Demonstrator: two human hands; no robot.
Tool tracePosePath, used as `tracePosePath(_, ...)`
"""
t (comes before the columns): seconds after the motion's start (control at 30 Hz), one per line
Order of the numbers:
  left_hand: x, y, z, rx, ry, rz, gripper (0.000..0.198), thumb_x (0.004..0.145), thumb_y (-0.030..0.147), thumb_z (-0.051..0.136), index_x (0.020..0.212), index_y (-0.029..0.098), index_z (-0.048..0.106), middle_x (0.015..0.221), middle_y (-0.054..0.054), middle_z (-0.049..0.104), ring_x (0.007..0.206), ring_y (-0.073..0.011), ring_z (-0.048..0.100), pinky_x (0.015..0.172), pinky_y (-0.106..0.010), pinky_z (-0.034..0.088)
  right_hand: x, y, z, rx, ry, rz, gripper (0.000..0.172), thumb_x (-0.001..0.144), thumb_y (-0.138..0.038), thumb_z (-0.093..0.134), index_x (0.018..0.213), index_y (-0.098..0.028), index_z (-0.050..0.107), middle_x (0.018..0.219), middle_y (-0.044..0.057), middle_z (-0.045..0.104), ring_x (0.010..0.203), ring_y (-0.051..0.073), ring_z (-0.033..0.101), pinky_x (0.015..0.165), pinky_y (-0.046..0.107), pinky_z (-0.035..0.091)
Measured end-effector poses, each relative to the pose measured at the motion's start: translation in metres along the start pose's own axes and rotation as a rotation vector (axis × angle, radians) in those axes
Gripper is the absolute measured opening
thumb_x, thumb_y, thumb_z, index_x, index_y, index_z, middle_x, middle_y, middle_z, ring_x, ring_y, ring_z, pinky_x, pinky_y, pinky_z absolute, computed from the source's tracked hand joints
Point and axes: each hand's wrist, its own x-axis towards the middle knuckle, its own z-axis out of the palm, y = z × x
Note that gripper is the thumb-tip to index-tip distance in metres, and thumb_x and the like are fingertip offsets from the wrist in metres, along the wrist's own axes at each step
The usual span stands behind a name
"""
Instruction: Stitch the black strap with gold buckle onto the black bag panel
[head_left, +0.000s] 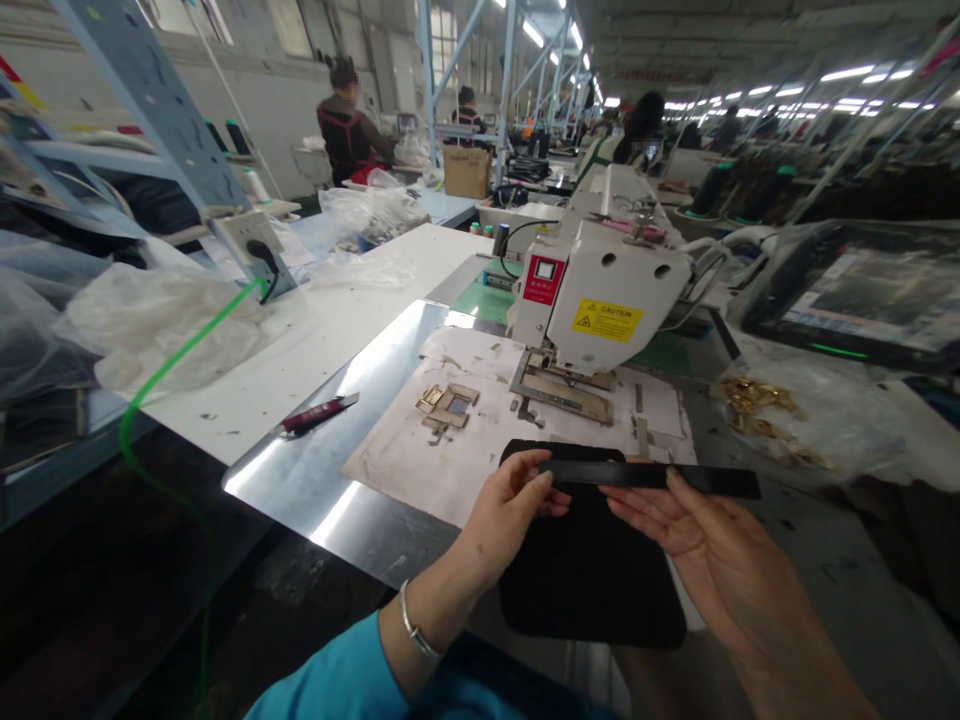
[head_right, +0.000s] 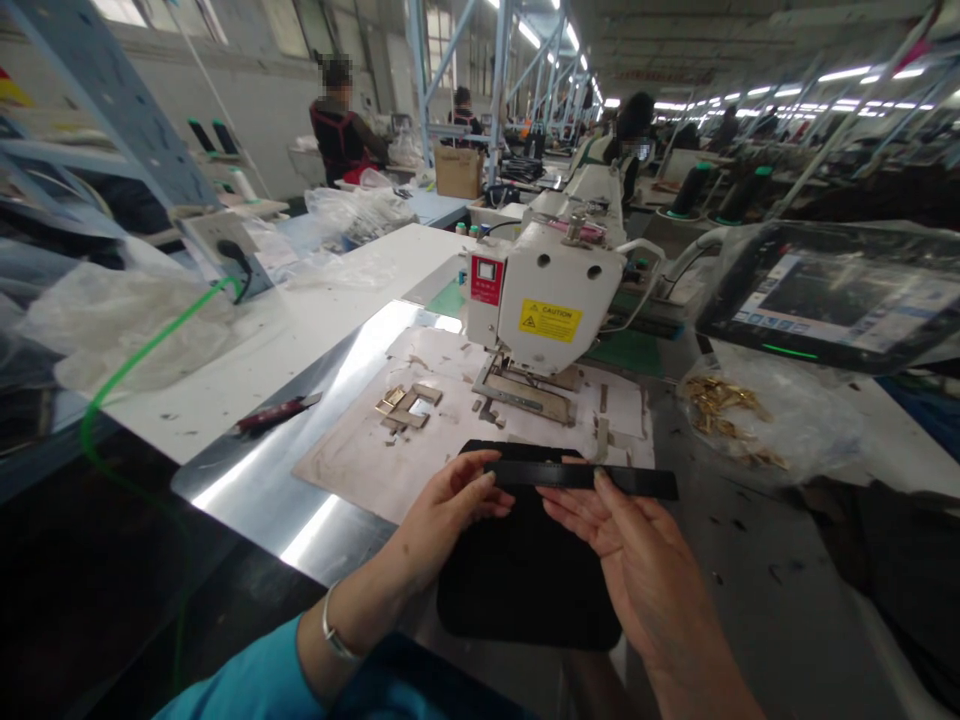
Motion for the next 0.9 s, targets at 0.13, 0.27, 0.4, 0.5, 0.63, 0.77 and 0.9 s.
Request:
tracePosePath(0.13, -0.003, 0.004, 0.005, -0.163, -0.019, -0.032, 0.056, 0.071, 0.045, 0.082, 0.108, 0.011, 0.058, 0.085, -0.006, 0.07, 0.078, -0.0148, 0.069, 0.078, -0.027, 0.055, 0.004, 0.002, -0.008, -0.009, 0.044, -0.033, 0.027, 0.061, -0.042, 0.087, 0.068, -0.018, 0.076, 0.078, 0.011, 0.078, 0.08, 0.027, 0.075, 0.08, 0.041, 0.065)
tracePosePath(0.27, -0.006, 0.004, 0.008, -0.238, -0.045, -0.042, 0.06, 0.07, 0.045, 0.083, 0.114, 0.011, 0.058, 0.089, -0.007, 0.072, 0.086, -0.0164, 0.071, 0.084, -0.028, 0.054, 0.011, 0.005, -0.02, -0.029, 0.056, -0.033, 0.027, 0.062, -0.042, 0.086, 0.067, -0.017, 0.076, 0.082, 0.011, 0.078, 0.083, 0.028, 0.075, 0.081, 0.041, 0.065)
tracePosePath(0.4, -0.005, 0.004, 0.008, -0.238, -0.073, -0.038, 0.058, 0.074, 0.042, 0.081, 0.117, 0.012, 0.056, 0.092, -0.008, 0.071, 0.09, -0.0156, 0.07, 0.087, -0.027, 0.053, 0.012, 0.005, -0.022, -0.028, 0.049, -0.024, 0.023, 0.066, -0.04, 0.084, 0.063, -0.02, 0.073, 0.083, 0.007, 0.078, 0.088, 0.027, 0.074, 0.083, 0.04, 0.064)
tracePosePath(0.5, -0.005, 0.004, 0.006, -0.168, -0.088, -0.025, 0.052, 0.082, 0.042, 0.073, 0.12, 0.013, 0.053, 0.096, -0.008, 0.069, 0.09, -0.0159, 0.07, 0.086, -0.029, 0.054, 0.011, 0.005, -0.021, -0.02, 0.054, -0.038, 0.023, 0.064, -0.039, 0.086, 0.059, -0.022, 0.071, 0.079, 0.005, 0.078, 0.086, 0.026, 0.075, 0.081, 0.038, 0.065)
tracePosePath(0.63, -0.023, 0.008, 0.002, 0.595, -0.312, 0.036, 0.039, 0.094, 0.037, 0.05, 0.126, 0.015, 0.052, 0.093, -0.009, 0.069, 0.077, -0.0191, 0.068, 0.075, -0.038, 0.057, 0.011, 0.009, -0.03, -0.086, 0.122, 0.014, 0.03, 0.049, -0.038, 0.092, 0.058, -0.022, 0.069, 0.072, 0.003, 0.076, 0.072, 0.023, 0.073, 0.069, 0.036, 0.066)
tracePosePath(0.77, -0.049, 0.004, -0.004, 1.544, -0.509, 0.455, 0.072, 0.081, 0.044, 0.07, 0.142, 0.018, 0.043, 0.138, -0.021, 0.055, 0.129, -0.0438, 0.05, 0.103, -0.063, 0.044, 0.015, 0.006, -0.064, -0.12, 0.348, 0.07, 0.03, 0.05, -0.046, 0.086, 0.062, -0.024, 0.069, 0.069, 0.006, 0.072, 0.069, 0.021, 0.068, 0.063, 0.03, 0.062)
tracePosePath(0.9, -0.053, -0.009, -0.013, 1.887, -0.551, 0.676, 0.055, 0.095, 0.048, 0.048, 0.138, 0.013, 0.048, 0.144, -0.019, 0.051, 0.131, -0.0445, 0.049, 0.105, -0.059, 0.044, 0.017, 0.001, -0.107, -0.29, 0.407, -0.044, 0.017, 0.06, -0.041, 0.076, 0.062, -0.03, 0.064, 0.062, 0.004, 0.061, 0.049, 0.017, 0.055, 0.043, 0.034, 0.049)
